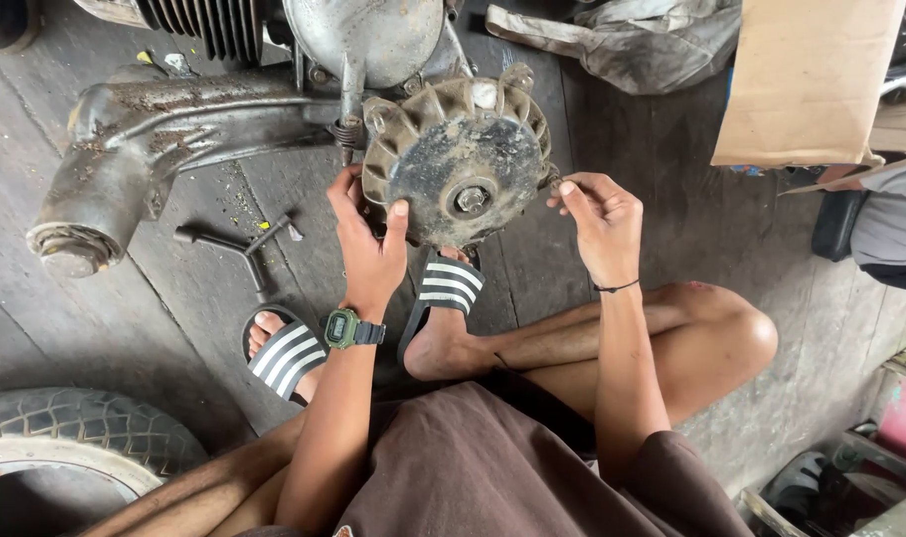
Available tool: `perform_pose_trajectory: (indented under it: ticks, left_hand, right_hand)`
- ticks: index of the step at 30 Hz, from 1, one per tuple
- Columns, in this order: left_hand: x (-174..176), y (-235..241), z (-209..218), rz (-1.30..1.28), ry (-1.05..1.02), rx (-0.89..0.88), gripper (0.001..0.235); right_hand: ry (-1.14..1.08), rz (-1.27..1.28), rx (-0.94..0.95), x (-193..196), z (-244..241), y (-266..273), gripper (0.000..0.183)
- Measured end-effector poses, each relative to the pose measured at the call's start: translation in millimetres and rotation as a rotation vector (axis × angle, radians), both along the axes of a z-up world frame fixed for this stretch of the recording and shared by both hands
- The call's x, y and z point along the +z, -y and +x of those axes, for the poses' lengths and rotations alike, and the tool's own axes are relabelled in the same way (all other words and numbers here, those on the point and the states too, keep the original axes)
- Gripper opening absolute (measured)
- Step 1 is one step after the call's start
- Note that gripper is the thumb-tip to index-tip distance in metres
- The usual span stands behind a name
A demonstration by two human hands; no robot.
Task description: Disassembling a motorcycle engine by removing bolts and prying off covers using a wrench and screwdriver.
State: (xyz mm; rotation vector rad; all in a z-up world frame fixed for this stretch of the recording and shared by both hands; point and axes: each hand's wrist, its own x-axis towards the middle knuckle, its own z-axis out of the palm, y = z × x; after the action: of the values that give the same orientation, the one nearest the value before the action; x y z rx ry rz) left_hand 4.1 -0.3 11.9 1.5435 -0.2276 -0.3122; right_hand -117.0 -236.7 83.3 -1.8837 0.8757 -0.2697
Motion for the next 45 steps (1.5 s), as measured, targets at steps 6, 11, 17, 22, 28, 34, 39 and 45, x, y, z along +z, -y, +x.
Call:
perform_pose_trajectory:
  ticks: [6, 11, 17, 22, 28, 34, 39, 45]
  left_hand:
    - [6.9, 0.1, 2.2, 0.016, 0.006, -0.008, 0.054]
    - [1.0, 0.4, 1.5, 0.027, 0.031, -0.003, 0.053]
    - [-2.5, 1.7, 1.7, 0.022, 0.036, 0.004, 0.056]
    - [-11.9, 2.4, -0.3, 0.012, 0.046, 0.01, 0.058]
    - [-14.1, 2.5, -1.4, 0.005, 0.058, 0.014, 0.059]
    - [-6.0, 1.4, 1.0, 0.005, 0.054, 0.008, 0.058]
    - [-0.9, 0.3, 2.2, 0.014, 0.05, -0.003, 0.057]
    - [5.9, -1.0, 4.7, 0.01, 0.057, -0.016, 0.053]
  right_hand:
    - [0.064, -0.002, -0.002, 6.0, 4.2, -12.0, 0.014]
    - [0.105, -0.342, 0.024, 4.1, 4.9, -26.5, 0.019]
    - [0.088, -0.688, 0.036, 0.3, 16.4, -35.1, 0.016]
    - [0.063, -0.805, 0.066, 0.6, 21.6, -36.2, 0.018]
    - [0.075, -0.821, 0.079, 0.6, 23.4, -36.5, 0.019]
    - [0.082, -0.793, 0.093, 2.5, 22.2, -38.5, 0.026]
    - [0.083, -0.791, 0.113, 4.1, 21.4, -40.9, 0.033]
    - [0.116, -0.819, 0.129, 0.6, 20.5, -37.0, 0.029]
